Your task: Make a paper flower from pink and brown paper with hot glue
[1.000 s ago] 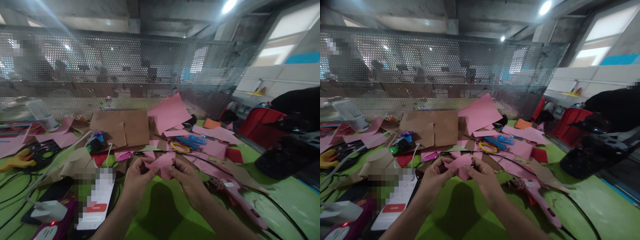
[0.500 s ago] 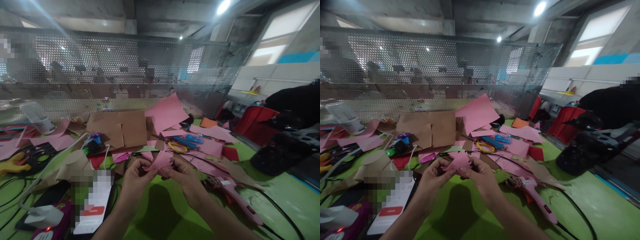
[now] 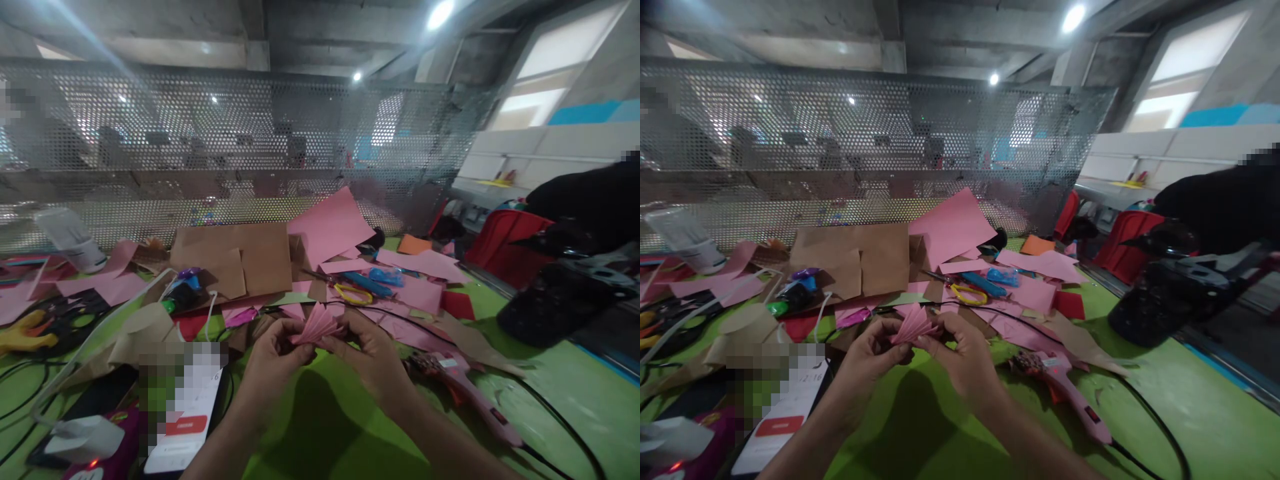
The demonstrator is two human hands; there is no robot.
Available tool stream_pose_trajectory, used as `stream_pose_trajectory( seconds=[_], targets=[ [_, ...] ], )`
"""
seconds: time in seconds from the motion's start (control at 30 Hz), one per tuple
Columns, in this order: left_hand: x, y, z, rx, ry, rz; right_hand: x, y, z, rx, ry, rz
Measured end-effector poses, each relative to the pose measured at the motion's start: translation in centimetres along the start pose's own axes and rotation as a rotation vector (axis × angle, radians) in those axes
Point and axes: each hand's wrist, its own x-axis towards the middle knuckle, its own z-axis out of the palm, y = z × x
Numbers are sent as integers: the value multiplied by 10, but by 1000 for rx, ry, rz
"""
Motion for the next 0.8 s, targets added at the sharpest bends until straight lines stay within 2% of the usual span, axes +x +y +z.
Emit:
stream_pose_trajectory(
  seconds=[0.13,0.4,0.8],
  targets=[
    [1,-3,-1,62,30,36,1,1,0,30,-13,28],
    [-2,6,1,265,31,171,2,6,2,296,-41,166],
    [-6,10,3,391,61,220,3,1,2,493,-76,287]
  ],
)
